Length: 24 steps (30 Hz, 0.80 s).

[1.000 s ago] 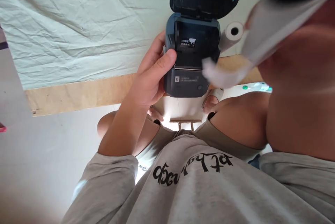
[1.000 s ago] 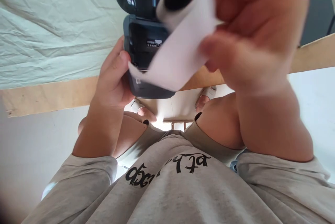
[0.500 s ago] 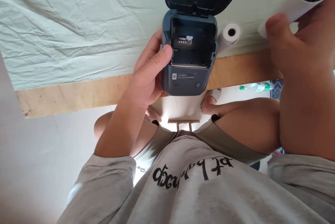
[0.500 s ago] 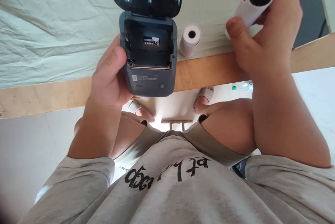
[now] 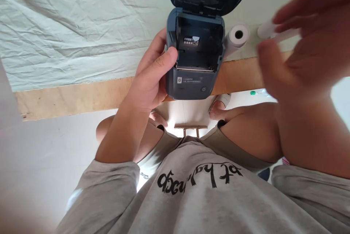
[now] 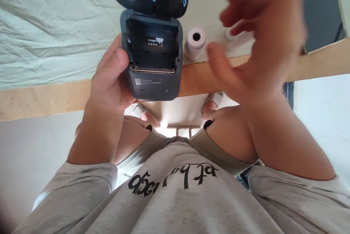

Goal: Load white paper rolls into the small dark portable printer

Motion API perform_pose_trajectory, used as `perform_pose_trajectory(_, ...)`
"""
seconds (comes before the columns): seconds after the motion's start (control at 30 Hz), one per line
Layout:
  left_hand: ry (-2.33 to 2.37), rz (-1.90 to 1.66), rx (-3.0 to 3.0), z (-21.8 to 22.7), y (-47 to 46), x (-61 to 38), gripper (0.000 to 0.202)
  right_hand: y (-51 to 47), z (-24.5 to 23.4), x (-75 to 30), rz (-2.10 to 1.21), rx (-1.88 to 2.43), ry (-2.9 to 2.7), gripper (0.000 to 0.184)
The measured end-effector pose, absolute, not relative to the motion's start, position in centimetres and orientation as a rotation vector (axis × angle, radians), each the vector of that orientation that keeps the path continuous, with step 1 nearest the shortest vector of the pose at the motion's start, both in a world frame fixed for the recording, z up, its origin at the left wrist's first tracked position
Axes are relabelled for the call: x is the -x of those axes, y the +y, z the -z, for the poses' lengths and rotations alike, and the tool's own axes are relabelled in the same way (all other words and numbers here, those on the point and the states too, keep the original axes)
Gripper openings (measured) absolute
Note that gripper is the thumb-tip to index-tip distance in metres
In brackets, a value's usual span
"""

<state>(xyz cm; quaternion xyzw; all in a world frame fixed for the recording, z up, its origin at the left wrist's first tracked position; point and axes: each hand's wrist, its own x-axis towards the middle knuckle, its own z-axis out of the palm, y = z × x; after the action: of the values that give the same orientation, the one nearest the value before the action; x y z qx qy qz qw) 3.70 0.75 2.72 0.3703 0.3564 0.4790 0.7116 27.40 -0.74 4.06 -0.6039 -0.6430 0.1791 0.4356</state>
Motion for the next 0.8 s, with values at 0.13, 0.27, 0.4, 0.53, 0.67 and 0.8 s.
perform_pose_trajectory(0.13,0.753,-1.089,-0.805,-2.5,0.6,-3.6,0.022,0.2,-3.0,-24.8,-0.128,1.390,-2.109,0.045)
perform_pose_trajectory(0.27,0.766,-1.074,-0.777,-2.7,0.4,-3.5,0.023,0.5,-2.7,-24.7,-0.130,1.374,-2.114,0.042)
perform_pose_trajectory(0.4,0.728,-1.046,-0.713,-2.9,0.4,-3.2,0.017,0.0,-3.1,-25.2,-0.281,1.305,-2.069,0.065)
perform_pose_trajectory(0.53,0.651,-1.027,-0.708,-2.9,0.4,-3.0,0.015,0.1,-2.6,-25.2,-0.171,1.326,-2.197,0.051)
perform_pose_trajectory(0.67,0.675,-1.031,-0.644,-3.3,0.4,-3.1,0.011,0.2,-2.1,-24.9,-0.054,1.452,-2.107,0.035)
perform_pose_trajectory(0.8,0.692,-1.074,-0.621,-3.7,0.2,-3.5,0.013,-0.1,-2.6,-25.0,-0.131,1.438,-2.065,0.049)
